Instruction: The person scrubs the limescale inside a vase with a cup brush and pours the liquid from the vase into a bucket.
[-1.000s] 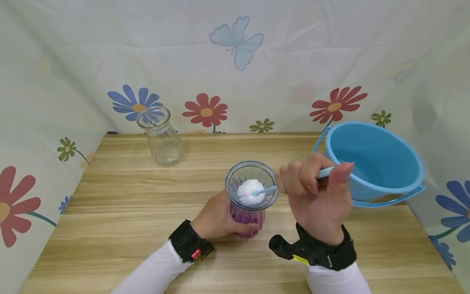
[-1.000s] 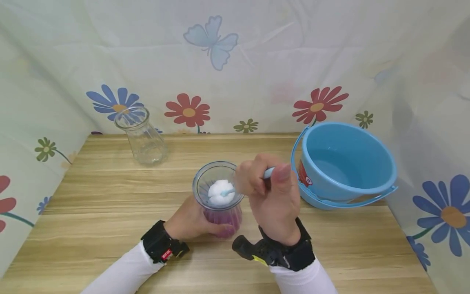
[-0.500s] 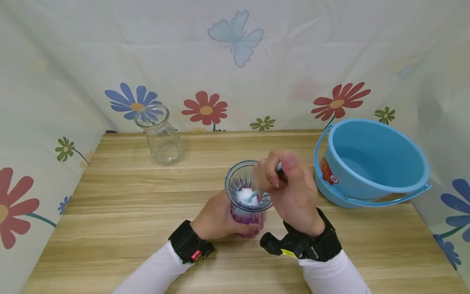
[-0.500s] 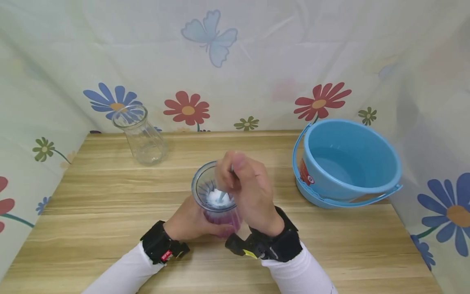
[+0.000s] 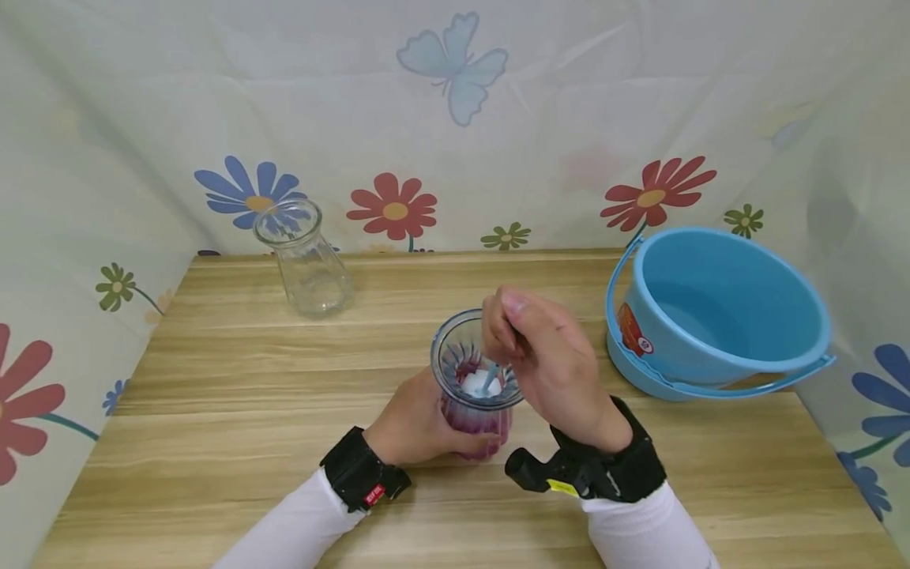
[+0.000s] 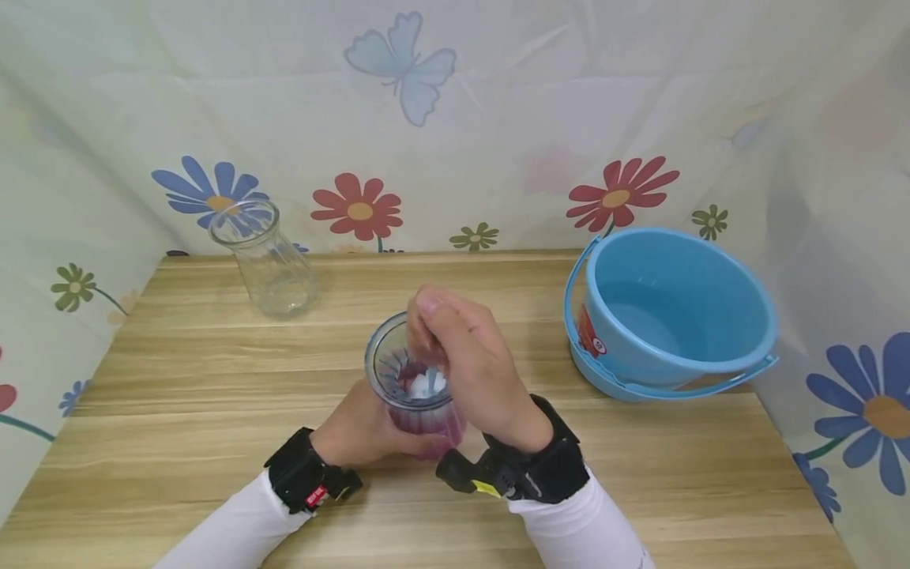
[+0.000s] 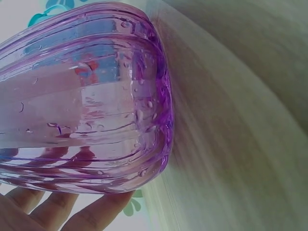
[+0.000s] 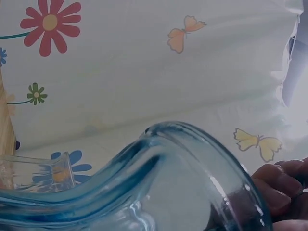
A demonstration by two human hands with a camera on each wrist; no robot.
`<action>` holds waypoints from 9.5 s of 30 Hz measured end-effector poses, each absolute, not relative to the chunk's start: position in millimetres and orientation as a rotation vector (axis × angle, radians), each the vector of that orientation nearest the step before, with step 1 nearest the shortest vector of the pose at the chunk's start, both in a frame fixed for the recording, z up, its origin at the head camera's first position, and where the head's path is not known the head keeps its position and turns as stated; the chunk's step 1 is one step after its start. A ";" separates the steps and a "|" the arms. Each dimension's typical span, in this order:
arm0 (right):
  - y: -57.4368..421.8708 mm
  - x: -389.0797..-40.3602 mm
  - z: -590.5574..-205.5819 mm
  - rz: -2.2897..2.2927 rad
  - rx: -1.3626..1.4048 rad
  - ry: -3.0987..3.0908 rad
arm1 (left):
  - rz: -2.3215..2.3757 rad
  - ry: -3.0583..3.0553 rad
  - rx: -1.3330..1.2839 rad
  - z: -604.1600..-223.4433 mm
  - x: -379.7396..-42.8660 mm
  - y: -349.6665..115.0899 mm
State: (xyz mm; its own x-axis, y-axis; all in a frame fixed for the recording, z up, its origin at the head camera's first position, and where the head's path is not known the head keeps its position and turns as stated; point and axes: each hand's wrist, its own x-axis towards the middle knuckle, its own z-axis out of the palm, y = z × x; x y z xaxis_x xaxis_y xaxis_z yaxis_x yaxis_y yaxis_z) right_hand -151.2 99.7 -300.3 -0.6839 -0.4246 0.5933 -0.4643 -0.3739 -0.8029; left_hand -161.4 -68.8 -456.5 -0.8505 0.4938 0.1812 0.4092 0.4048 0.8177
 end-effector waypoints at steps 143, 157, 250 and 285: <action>93.6 -148.1 -300.8 2.353 1.099 -1.523 | 1.833 2.190 0.907 -478.6 -162.2 -66.6; 90.1 -146.7 -300.4 2.265 1.059 -1.496 | 1.814 2.265 0.910 -481.2 -163.0 -68.0; 94.9 -151.3 -306.6 2.140 1.147 -1.456 | 1.865 2.220 0.914 -470.0 -161.3 -67.1; 95.0 -145.8 -300.1 2.076 1.140 -1.614 | 1.858 2.193 0.905 -473.6 -163.0 -68.1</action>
State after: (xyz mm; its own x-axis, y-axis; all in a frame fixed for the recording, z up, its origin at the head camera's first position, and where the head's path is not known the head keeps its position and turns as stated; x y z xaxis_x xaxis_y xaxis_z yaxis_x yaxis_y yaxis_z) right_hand -145.8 95.0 -300.1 -0.6518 -0.2430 0.7184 -0.6364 -0.3400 -0.6924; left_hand -163.0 -68.1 -473.6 -0.8120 0.5144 0.2758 0.3567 0.0632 0.9321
